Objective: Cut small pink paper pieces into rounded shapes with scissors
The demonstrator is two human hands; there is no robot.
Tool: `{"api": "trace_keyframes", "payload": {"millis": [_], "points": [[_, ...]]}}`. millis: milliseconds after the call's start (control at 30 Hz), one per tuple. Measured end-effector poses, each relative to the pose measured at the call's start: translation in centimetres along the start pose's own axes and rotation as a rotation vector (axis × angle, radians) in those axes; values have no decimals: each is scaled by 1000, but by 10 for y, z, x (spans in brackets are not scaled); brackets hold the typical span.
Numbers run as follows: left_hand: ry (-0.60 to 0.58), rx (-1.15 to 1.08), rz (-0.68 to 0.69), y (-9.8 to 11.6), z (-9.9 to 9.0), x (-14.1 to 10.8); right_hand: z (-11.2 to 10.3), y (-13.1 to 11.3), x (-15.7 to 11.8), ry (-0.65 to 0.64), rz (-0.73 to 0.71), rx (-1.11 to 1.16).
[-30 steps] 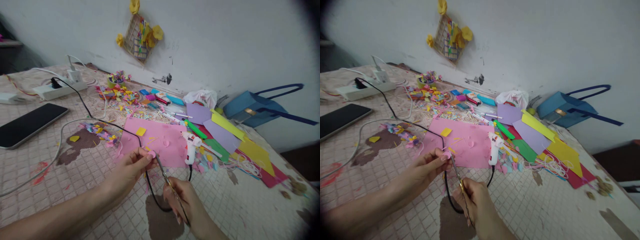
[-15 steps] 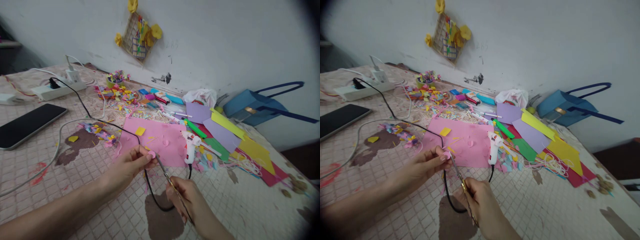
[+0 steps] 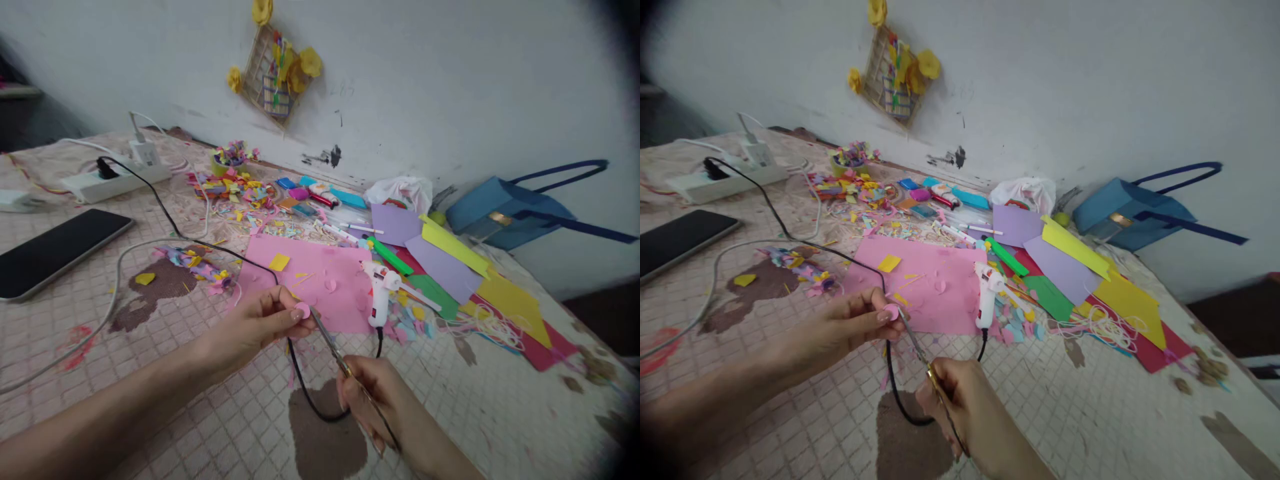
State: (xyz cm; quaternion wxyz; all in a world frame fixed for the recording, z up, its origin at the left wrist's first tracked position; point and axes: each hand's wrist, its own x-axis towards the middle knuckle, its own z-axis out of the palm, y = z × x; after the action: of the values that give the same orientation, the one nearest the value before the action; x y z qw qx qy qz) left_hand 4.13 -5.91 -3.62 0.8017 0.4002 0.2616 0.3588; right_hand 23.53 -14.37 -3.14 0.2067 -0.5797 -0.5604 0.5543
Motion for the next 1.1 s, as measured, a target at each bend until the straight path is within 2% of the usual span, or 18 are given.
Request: {"api": "trace_keyframes", "payload": {"millis": [100,300,500,867,1100], "points": [[-6,-6,-18,1,-1,0,-2,-4,-4,-42,-34,26],[-20,21,-31,1,-4,-1,-4,0,-3,-32,-41,7],[-31,53,-55,2,-4,-1,-7,4,-1,-29,-116,33],[-52,37,-74,2,-5,-2,-8,6,-2,-23,-125,14],[-46,37,-83,3,-3,-2,-9,7,-2,-21,-53,-17]]}}
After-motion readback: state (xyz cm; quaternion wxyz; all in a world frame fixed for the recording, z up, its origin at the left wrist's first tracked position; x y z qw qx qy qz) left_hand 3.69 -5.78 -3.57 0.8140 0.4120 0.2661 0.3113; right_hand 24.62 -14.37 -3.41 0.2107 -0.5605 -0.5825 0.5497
